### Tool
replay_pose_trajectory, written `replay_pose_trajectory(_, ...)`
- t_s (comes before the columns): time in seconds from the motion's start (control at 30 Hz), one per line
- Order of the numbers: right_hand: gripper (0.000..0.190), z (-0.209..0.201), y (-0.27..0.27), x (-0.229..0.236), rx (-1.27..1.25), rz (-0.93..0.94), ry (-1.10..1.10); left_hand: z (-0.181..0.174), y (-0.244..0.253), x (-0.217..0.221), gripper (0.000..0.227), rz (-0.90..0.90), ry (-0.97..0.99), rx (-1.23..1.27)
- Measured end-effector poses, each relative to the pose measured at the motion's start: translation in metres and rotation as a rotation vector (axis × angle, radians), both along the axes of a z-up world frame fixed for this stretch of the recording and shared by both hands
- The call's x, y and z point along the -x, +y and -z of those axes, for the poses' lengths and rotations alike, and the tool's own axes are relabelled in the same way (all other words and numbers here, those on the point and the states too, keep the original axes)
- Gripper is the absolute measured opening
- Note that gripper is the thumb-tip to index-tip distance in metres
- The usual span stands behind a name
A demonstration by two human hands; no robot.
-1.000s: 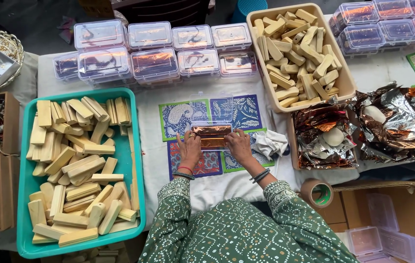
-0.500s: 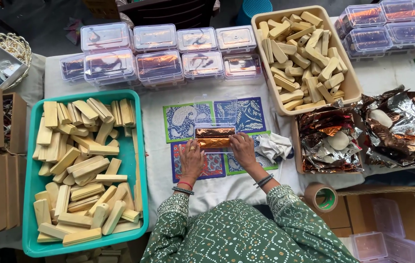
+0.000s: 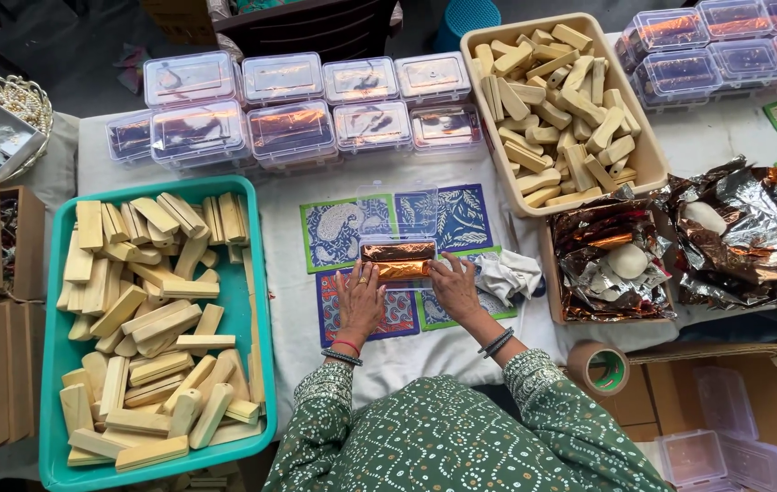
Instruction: The recorder is wrapping wooden blocks in decorative foil, placing them into plastic containers, and cleaning them with a cloth.
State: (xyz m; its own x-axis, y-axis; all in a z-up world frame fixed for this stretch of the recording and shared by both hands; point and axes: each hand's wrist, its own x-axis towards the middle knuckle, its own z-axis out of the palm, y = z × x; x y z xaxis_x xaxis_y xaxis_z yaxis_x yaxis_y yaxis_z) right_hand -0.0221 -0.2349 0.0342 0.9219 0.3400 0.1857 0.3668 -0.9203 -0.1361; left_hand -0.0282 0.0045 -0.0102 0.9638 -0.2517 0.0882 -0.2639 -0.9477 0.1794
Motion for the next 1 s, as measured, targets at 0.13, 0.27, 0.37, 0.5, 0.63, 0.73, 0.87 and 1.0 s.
replay_pose_trajectory(0.13, 0.022, 0.006, -0.006, -0.011, -0.126, 0.059, 0.040, -0.024, 0.004, 0.003, 0.053, -0.081, 0.020, 0.181)
replay_pose_trajectory(0.27, 0.031, 0.035, -0.022, -0.043, -0.474, 0.280, 0.108, -0.039, 0.007, 0.010, 0.057, -0.215, 0.014, 0.460)
replay_pose_trajectory(0.37, 0.056, 0.046, -0.027, -0.092, -0.700, 0.400, 0.234, -0.037, 0.004, 0.013, 0.062, -0.357, 0.233, 0.676)
replay_pose_trajectory(0.5, 0.082, 0.022, -0.017, -0.125, -1.051, 0.461, 0.443, 0.005, 0.002, 0.013, 0.058, -0.318, 0.127, 0.539)
replay_pose_trajectory(0.63, 0.075, 0.016, -0.019, -0.127, -1.288, 0.511, 0.608, 0.007, 0.005, 0.014, 0.056, -0.334, 0.163, 0.582)
replay_pose_trajectory(0.73, 0.066, 0.014, -0.023, -0.106, -1.252, 0.494, 0.656, -0.001, 0.007, 0.015, 0.053, -0.367, 0.206, 0.671)
replay_pose_trajectory(0.87, 0.048, -0.029, -0.013, -0.061, -1.003, 0.361, 0.650, 0.038, 0.018, 0.007, 0.042, -0.555, 0.346, 0.932)
replay_pose_trajectory(1.0, 0.044, -0.007, -0.015, -0.031, -0.869, 0.267, 0.613, 0.074, 0.030, -0.006, 0.048, -0.635, 0.414, 1.413)
